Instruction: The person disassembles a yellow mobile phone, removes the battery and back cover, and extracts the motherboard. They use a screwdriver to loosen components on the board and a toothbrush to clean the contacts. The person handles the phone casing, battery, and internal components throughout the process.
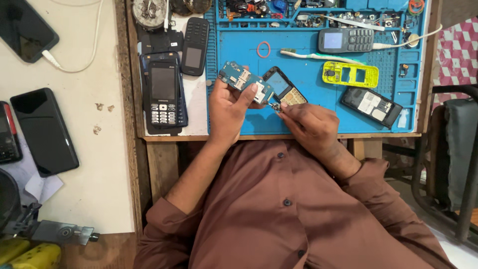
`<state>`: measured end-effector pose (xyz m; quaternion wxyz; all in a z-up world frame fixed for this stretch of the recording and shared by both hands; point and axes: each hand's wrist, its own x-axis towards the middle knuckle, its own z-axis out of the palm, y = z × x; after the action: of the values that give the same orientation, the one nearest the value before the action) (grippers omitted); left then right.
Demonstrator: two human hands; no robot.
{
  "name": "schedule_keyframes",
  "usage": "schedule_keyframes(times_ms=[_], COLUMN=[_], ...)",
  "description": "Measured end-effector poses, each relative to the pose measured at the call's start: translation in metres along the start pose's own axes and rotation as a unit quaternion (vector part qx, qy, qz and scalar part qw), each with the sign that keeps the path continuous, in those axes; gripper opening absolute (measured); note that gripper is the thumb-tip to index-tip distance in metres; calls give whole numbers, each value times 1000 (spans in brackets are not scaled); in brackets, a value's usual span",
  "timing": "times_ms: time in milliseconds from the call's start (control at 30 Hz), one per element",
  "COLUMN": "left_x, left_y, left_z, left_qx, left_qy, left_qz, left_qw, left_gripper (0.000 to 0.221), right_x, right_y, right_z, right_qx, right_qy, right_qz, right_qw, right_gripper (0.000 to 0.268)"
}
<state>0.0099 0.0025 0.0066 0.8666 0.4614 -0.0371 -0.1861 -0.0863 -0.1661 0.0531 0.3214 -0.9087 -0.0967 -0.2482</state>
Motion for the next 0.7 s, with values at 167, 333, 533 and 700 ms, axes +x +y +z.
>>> schedule_keyframes(times_ms=[167, 333, 533, 700], left_x=[-2, -4, -5, -1], left_y=[4, 4, 5, 10], left_z=[0, 0, -2, -1], left_qx=[18, 32, 35, 0], left_qy=[-25, -30, -58, -38], left_qz=[2, 13, 14, 2], left_qw=[1000, 999, 998, 999], left_gripper=[46, 53, 67, 83], right_x=[0, 0, -3, -1], right_y=[1, 4, 9, 13], right_z=[-1, -2, -9, -17], right_qx=[7, 17, 34, 79], right_qy=[-2, -6, -10, -49], right_qz=[-18, -14, 58, 83], right_qw=[1000, 1000, 998, 992], right_gripper=[17, 17, 19, 18])
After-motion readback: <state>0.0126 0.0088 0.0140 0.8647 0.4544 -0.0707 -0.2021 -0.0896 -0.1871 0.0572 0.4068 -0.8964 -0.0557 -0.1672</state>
